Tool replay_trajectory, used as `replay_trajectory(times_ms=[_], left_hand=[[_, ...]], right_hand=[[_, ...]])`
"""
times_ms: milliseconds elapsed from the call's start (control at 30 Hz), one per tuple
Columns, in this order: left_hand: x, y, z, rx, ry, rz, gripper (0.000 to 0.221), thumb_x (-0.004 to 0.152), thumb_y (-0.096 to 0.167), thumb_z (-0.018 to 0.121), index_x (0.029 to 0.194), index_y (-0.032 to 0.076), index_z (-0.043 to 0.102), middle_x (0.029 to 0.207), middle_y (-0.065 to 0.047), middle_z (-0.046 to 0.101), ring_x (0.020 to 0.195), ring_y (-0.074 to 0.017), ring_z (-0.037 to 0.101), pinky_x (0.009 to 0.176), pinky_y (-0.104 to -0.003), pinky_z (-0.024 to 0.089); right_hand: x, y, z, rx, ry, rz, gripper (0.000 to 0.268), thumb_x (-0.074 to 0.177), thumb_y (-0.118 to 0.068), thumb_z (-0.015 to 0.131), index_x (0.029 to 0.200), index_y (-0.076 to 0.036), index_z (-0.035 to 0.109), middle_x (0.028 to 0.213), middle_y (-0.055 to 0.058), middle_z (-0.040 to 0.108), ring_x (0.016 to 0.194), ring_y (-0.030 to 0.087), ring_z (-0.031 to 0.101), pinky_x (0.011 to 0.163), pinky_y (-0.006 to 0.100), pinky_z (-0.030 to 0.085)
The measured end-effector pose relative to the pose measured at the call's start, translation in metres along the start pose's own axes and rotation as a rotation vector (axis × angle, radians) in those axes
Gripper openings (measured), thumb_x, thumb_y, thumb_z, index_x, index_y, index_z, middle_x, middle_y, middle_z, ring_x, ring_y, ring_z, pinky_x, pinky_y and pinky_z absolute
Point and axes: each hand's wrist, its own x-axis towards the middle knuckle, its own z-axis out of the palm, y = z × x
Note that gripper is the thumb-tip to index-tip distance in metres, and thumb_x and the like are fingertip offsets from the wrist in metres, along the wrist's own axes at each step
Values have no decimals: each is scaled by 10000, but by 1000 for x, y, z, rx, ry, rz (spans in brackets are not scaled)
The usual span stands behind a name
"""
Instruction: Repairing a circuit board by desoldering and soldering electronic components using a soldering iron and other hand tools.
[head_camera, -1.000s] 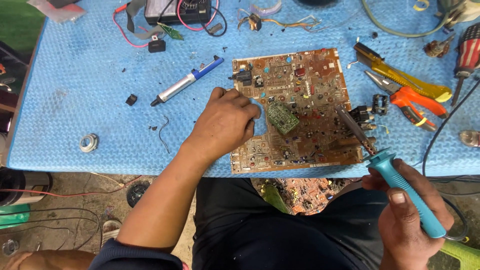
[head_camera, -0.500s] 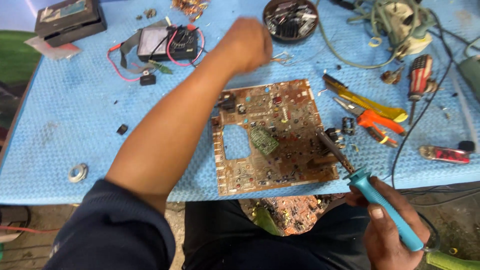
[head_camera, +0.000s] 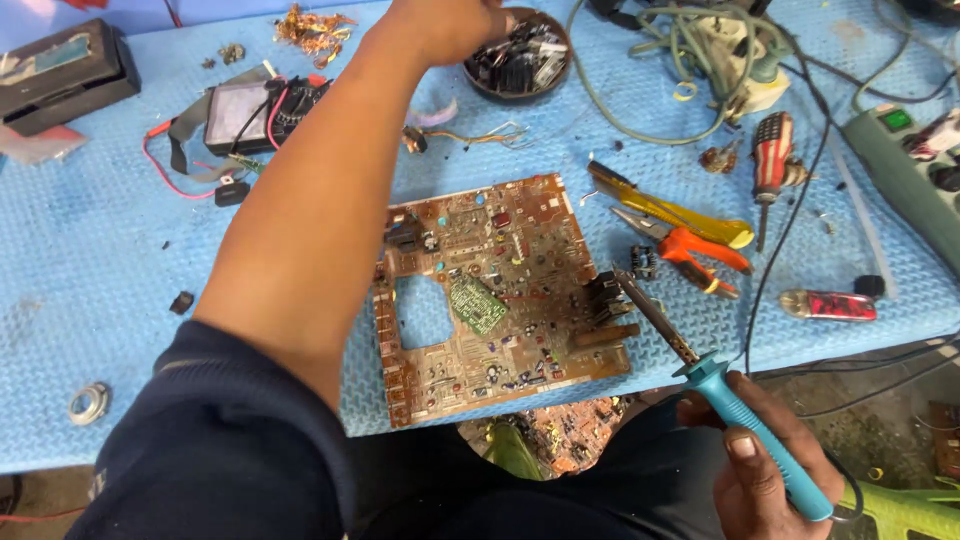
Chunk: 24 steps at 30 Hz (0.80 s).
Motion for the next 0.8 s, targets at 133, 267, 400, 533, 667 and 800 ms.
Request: replay_trajectory(times_ms=[133, 267, 400, 533, 667, 800], left_hand=[[-104, 18, -24, -276, 104, 315, 147, 835, 152, 767, 981, 169, 765, 912, 13, 778, 860, -158, 709, 730, -370, 499], [-204, 51, -32, -340, -151, 442, 205, 799, 59, 682, 943, 155, 790, 914, 9, 800, 814, -150, 731, 771, -352, 529], [-250, 64, -19, -372, -341, 379, 342, 785, 86, 682, 1114, 123, 765, 1095, -71, 767, 1053, -274, 686, 944, -486, 502], [-260, 46, 5, -240, -314, 489, 611, 756, 310, 791, 1340, 164, 684, 1296, -68, 643, 1113, -365, 554, 933, -518, 420], [-257, 25, 22, -410, -222, 515, 486, 698, 348, 918, 1124, 179, 757, 1167, -3, 718, 1054, -289, 625, 949, -444, 413], [-258, 31, 3, -604, -300, 324, 342, 788, 276, 903, 1088, 205, 754, 1054, 5, 731, 963, -193, 685, 814, -359, 502]], right_hand=[[-1, 5, 10, -10, -32, 18, 550, 930, -230, 576, 1369, 101, 580, 1005, 315, 700, 702, 286, 685, 629, 288, 429], [-3, 25, 11, -7, -42, -55, 489, 994, -217, 585, 1382, 79, 570, 1044, 316, 669, 869, 405, 739, 851, 452, 652], [1, 38, 12, 30, -140, -139, 481, 1037, -252, 542, 1432, 19, 497, 1110, 358, 660, 904, 441, 761, 872, 493, 673], [0, 33, 25, 16, -206, -166, 437, 1063, -262, 537, 1421, -16, 497, 1219, 353, 643, 1074, 500, 755, 802, 524, 733], [-5, 25, 35, -26, -228, -131, 436, 1061, -262, 534, 1418, -15, 499, 1271, 336, 629, 1122, 500, 737, 871, 533, 743], [4, 29, 45, -30, -232, -219, 380, 1068, -206, 527, 1372, 20, 496, 1196, 387, 641, 1015, 486, 753, 819, 510, 713]])
